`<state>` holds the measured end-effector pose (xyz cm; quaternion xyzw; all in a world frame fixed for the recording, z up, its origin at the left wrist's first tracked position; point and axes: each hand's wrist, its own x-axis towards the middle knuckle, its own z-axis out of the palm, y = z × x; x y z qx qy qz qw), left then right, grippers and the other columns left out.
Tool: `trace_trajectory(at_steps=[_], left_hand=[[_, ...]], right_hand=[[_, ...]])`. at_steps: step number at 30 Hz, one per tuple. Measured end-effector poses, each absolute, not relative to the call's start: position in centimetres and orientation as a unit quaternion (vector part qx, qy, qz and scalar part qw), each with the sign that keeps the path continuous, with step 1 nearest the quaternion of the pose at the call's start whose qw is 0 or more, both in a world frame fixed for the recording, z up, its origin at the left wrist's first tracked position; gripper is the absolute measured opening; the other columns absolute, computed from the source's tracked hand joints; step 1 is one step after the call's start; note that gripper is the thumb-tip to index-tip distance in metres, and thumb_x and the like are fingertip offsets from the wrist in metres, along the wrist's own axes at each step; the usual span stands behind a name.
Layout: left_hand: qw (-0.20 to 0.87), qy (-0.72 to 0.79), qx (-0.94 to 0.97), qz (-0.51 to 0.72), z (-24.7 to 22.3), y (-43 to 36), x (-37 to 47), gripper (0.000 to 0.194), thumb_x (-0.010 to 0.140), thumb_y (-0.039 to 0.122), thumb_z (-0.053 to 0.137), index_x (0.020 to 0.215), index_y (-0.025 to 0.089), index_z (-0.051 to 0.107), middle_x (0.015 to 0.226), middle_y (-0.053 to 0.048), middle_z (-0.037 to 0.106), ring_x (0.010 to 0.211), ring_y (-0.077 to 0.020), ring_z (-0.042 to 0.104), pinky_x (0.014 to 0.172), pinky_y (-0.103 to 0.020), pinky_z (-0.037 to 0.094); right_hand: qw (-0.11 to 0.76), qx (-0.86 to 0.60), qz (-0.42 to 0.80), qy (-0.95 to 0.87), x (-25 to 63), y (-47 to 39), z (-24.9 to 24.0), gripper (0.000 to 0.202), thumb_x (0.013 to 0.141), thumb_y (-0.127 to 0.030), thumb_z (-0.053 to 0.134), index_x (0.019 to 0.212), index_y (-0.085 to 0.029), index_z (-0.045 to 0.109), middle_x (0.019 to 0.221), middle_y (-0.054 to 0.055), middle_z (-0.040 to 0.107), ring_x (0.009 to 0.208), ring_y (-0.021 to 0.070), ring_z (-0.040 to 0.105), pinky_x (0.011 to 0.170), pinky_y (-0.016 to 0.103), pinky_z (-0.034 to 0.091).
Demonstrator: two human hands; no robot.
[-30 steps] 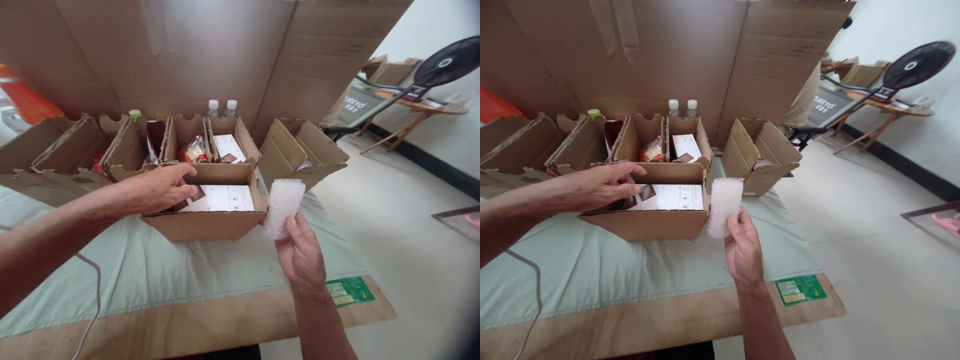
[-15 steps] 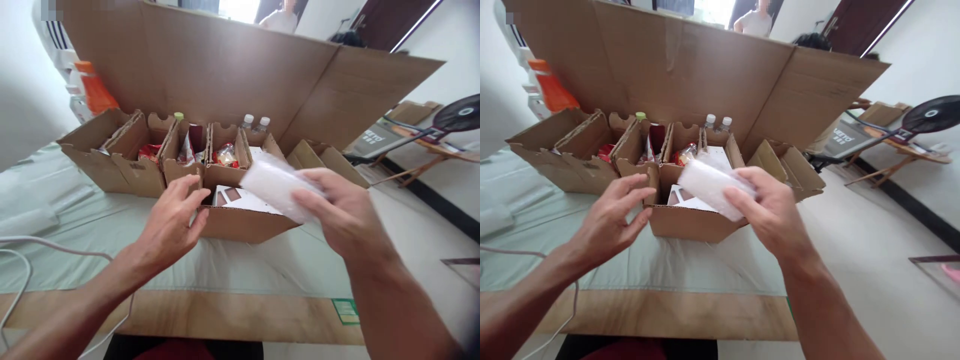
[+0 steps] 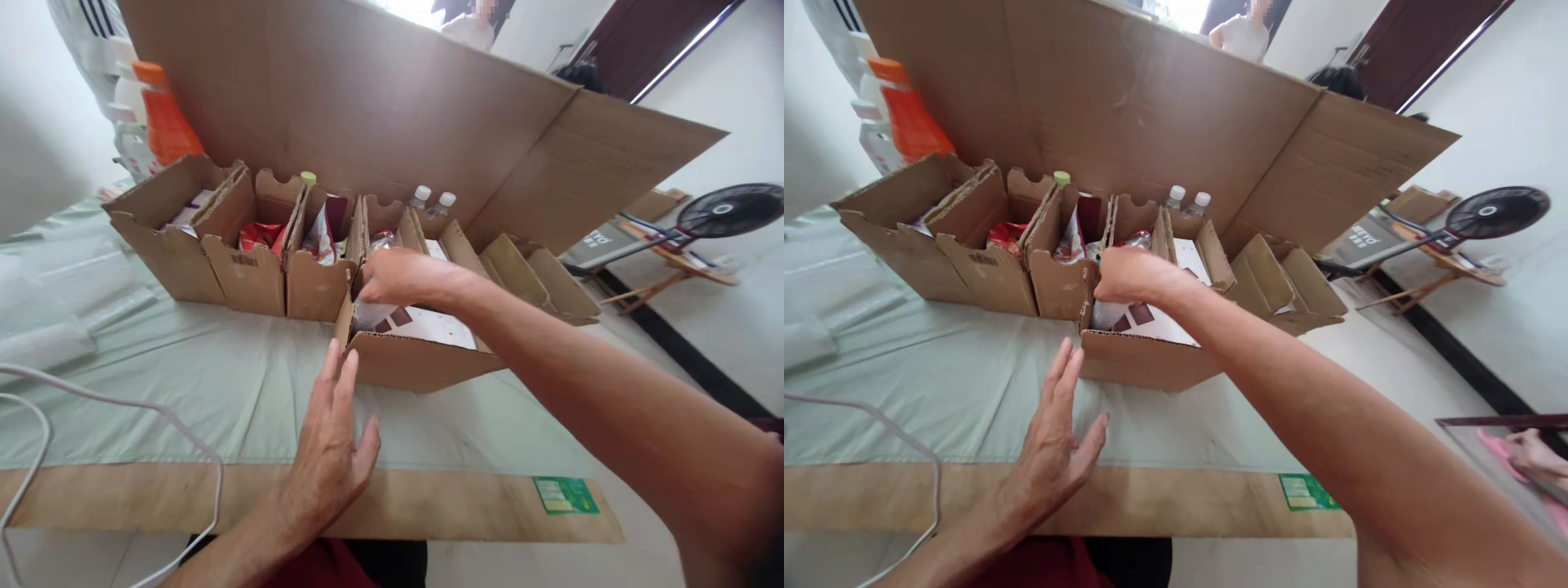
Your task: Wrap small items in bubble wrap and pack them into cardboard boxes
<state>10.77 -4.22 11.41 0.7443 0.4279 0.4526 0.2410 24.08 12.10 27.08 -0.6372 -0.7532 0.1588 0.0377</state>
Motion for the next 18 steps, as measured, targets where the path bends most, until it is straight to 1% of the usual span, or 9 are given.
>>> trace_trajectory(at_steps=[2, 4, 5, 8, 9, 11, 13, 15, 18], left_hand=[[0.252, 0.432, 0.744, 0.444, 10.7, -4.5, 10.8, 0.085, 0.094, 0.01, 0.053, 0.165, 0.027, 0.01, 0.172, -0.019, 0.016, 0.159, -0.035, 0.024, 0.12, -0.059, 0.04], [0.261, 0.437, 0.739, 0.441, 10.3, -4.2, 10.6, 0.084, 0.095, 0.011, 0.053, 0.165, 0.028, 0.01, 0.172, -0.019, 0.017, 0.158, -0.0353, 0.026, 0.119, -0.06, 0.04], [0.266, 0.438, 0.736, 0.443, 10.1, -4.0, 10.5, 0.084, 0.095, 0.012, 0.054, 0.165, 0.028, 0.01, 0.172, -0.019, 0.019, 0.158, -0.0353, 0.027, 0.119, -0.059, 0.041], [0.273, 0.432, 0.732, 0.451, 9.8, -3.2, 10.5, 0.083, 0.095, 0.014, 0.054, 0.165, 0.027, 0.011, 0.169, -0.019, 0.027, 0.156, -0.0341, 0.031, 0.118, -0.056, 0.043], [0.271, 0.43, 0.731, 0.455, 9.8, -3.0, 10.5, 0.083, 0.094, 0.014, 0.054, 0.165, 0.026, 0.011, 0.168, -0.019, 0.03, 0.156, -0.0335, 0.032, 0.118, -0.055, 0.043], [0.265, 0.429, 0.727, 0.465, 9.7, -2.7, 10.7, 0.084, 0.093, 0.014, 0.054, 0.165, 0.026, 0.012, 0.166, -0.018, 0.035, 0.155, -0.0325, 0.035, 0.119, -0.054, 0.043], [0.26, 0.428, 0.726, 0.472, 9.7, -2.6, 10.9, 0.085, 0.093, 0.013, 0.054, 0.165, 0.026, 0.012, 0.164, -0.018, 0.039, 0.153, -0.0321, 0.038, 0.119, -0.055, 0.042], [0.256, 0.427, 0.73, 0.469, 9.7, -2.6, 11.0, 0.085, 0.092, 0.013, 0.054, 0.164, 0.026, 0.012, 0.162, -0.018, 0.041, 0.151, -0.0319, 0.04, 0.119, -0.055, 0.043], [0.254, 0.429, 0.733, 0.463, 9.7, -2.6, 10.9, 0.083, 0.093, 0.013, 0.053, 0.164, 0.026, 0.014, 0.161, -0.018, 0.042, 0.151, -0.0307, 0.041, 0.119, -0.054, 0.044]], right_hand=[[-0.08, -0.632, 0.154, -0.756, 23.0, 12.3, 26.3, 0.015, 0.069, -0.01, 0.072, 0.057, -0.015, 0.066, 0.047, 0.003, 0.058, 0.063, 0.022, 0.066, 0.061, 0.03, 0.047], [-0.132, -0.614, 0.15, -0.764, 22.8, 12.2, 25.9, 0.008, 0.077, -0.015, 0.069, 0.069, -0.015, 0.071, 0.052, 0.005, 0.062, 0.062, 0.0213, 0.067, 0.058, 0.029, 0.046], [-0.13, -0.607, 0.162, -0.767, 22.9, 12.1, 25.9, 0.007, 0.08, -0.018, 0.067, 0.077, -0.015, 0.072, 0.056, 0.005, 0.064, 0.06, 0.0198, 0.066, 0.056, 0.028, 0.046], [-0.048, -0.622, 0.256, -0.738, 24.0, 11.2, 26.4, 0.02, 0.086, -0.02, 0.064, 0.104, -0.014, 0.07, 0.065, 0.002, 0.067, 0.052, 0.0157, 0.065, 0.049, 0.025, 0.042], [-0.025, -0.631, 0.284, -0.722, 24.3, 10.9, 26.6, 0.023, 0.087, -0.02, 0.063, 0.109, -0.014, 0.069, 0.068, 0.0, 0.067, 0.051, 0.0149, 0.065, 0.049, 0.024, 0.041], [-0.016, -0.627, 0.289, -0.724, 24.6, 10.2, 26.6, 0.018, 0.089, -0.018, 0.062, 0.105, -0.015, 0.069, 0.072, -0.001, 0.066, 0.053, 0.0132, 0.065, 0.051, 0.023, 0.041], [-0.044, -0.602, 0.224, -0.765, 24.4, 9.6, 26.2, 0.008, 0.089, -0.018, 0.062, 0.09, -0.017, 0.07, 0.074, 0.001, 0.067, 0.061, 0.0129, 0.064, 0.055, 0.024, 0.038], [-0.078, -0.585, 0.139, -0.796, 24.1, 9.4, 25.5, 0.011, 0.088, -0.019, 0.061, 0.081, -0.017, 0.07, 0.076, 0.004, 0.069, 0.068, 0.0158, 0.063, 0.057, 0.026, 0.034], [-0.107, -0.579, 0.075, -0.805, 23.7, 9.8, 24.7, 0.018, 0.09, -0.022, 0.057, 0.085, -0.016, 0.073, 0.081, 0.01, 0.072, 0.076, 0.0213, 0.065, 0.059, 0.03, 0.032]])
